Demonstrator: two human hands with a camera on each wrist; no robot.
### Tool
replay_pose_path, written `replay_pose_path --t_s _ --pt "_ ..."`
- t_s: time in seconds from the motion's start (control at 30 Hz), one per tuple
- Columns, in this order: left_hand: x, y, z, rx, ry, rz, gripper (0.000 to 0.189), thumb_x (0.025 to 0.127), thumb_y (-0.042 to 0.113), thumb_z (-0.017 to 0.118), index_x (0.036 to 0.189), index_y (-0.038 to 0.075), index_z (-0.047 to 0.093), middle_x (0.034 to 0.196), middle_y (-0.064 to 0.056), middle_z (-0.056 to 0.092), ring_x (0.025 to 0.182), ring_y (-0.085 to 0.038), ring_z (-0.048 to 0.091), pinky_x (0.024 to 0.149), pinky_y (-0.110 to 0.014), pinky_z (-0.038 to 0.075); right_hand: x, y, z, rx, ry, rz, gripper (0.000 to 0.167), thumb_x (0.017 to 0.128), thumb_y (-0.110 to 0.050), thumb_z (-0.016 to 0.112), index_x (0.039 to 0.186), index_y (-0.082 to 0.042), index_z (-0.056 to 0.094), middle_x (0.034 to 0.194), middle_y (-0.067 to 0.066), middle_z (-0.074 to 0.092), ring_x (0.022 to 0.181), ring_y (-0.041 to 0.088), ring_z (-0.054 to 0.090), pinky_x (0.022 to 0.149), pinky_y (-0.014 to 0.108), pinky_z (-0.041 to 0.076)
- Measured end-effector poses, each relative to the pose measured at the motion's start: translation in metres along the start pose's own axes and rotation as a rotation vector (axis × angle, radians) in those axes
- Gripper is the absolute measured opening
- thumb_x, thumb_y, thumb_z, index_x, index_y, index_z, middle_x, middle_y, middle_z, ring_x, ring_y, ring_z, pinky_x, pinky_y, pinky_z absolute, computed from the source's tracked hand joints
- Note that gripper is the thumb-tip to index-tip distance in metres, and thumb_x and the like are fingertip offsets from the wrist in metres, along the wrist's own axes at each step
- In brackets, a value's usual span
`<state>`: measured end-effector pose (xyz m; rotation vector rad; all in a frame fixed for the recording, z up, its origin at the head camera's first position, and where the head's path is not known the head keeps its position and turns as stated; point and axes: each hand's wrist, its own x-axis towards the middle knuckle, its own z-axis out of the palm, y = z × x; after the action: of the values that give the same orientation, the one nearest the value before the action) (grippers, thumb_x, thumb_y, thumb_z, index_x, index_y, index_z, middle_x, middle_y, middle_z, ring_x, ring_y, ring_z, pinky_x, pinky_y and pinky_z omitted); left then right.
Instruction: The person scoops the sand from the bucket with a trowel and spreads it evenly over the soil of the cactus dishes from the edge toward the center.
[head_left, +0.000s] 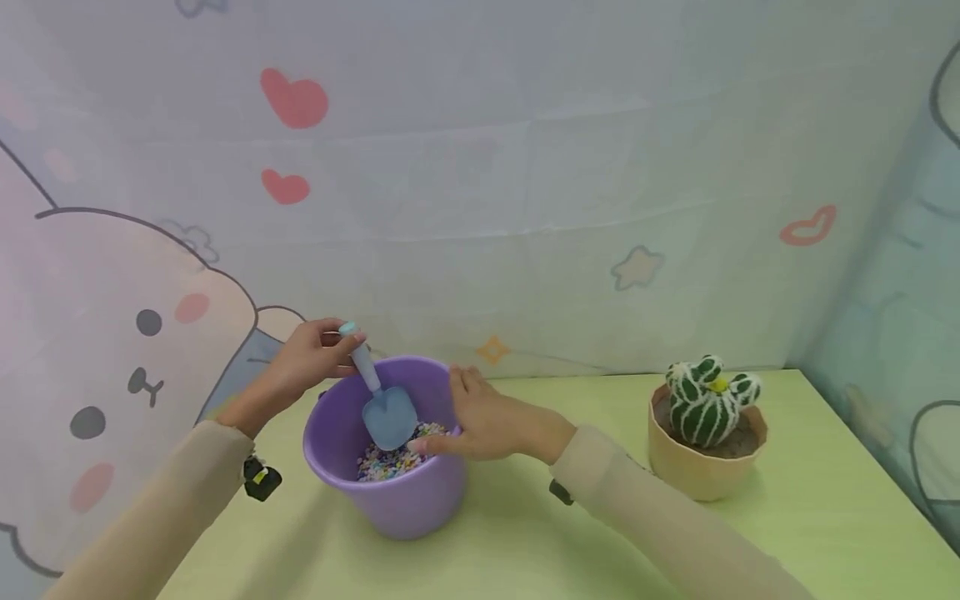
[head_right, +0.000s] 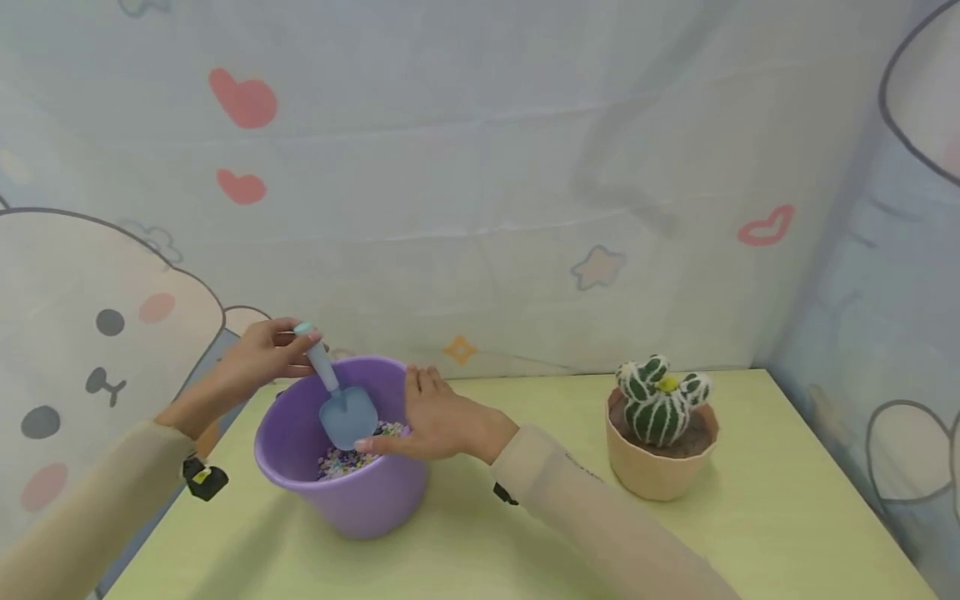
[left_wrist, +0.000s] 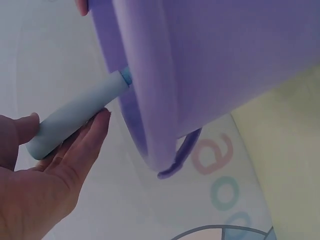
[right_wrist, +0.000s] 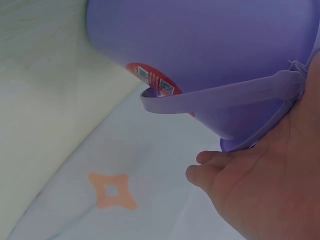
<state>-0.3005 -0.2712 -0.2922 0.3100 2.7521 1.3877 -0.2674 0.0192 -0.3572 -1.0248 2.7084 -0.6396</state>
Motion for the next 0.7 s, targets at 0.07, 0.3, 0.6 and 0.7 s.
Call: replay_pose_path --t_s 0.07,0.3,0.6,0.7 --pt "0.002 0.002 0.001 0.012 -0.011 0.012 0.051 0.112 0.033 0.054 0.141 -0.008 0.051 0.139 -0.033 0.061 0.118 -0.036 0.074 0.096 -0.038 0.067 0.001 0.0 0.001 0.006 -0.005 0.003 0.121 0.096 -0.076 0.053 0.165 0.009 0.001 0.174 0.031 0.002 0.165 0.041 0.012 0.136 0.05 0.027" --pt "0.01 0.01 0.007 0.04 -0.012 0.025 0.048 0.112 0.028 0.052 0.142 -0.01 0.049 0.14 -0.032 0.059 0.123 -0.04 0.07 0.097 -0.034 0.067 0.001 0.002 0.002 -0.002 0.001 0.002 0.121 0.097 -0.076 0.054 0.165 0.007 -0.001 0.174 0.032 0.004 0.164 0.04 0.016 0.135 0.049 0.03" --pt "0.021 0.014 0.009 0.103 -0.063 0.051 0.039 0.108 0.023 0.062 0.133 -0.008 0.063 0.131 -0.03 0.069 0.116 -0.036 0.074 0.094 -0.04 0.068 -0.002 0.001 -0.001 0.023 -0.02 0.035 0.122 0.096 -0.077 0.053 0.166 0.005 -0.002 0.174 0.029 0.002 0.163 0.039 0.019 0.134 0.048 0.032" --pt "0.02 0.013 0.009 0.156 -0.086 0.093 0.031 0.108 0.021 0.062 0.126 -0.005 0.064 0.125 -0.027 0.07 0.117 -0.037 0.073 0.094 -0.045 0.068 0.0 -0.001 0.001 0.024 -0.026 0.019 0.121 0.096 -0.078 0.052 0.166 0.005 -0.003 0.175 0.029 0.0 0.164 0.038 0.015 0.135 0.047 0.03"
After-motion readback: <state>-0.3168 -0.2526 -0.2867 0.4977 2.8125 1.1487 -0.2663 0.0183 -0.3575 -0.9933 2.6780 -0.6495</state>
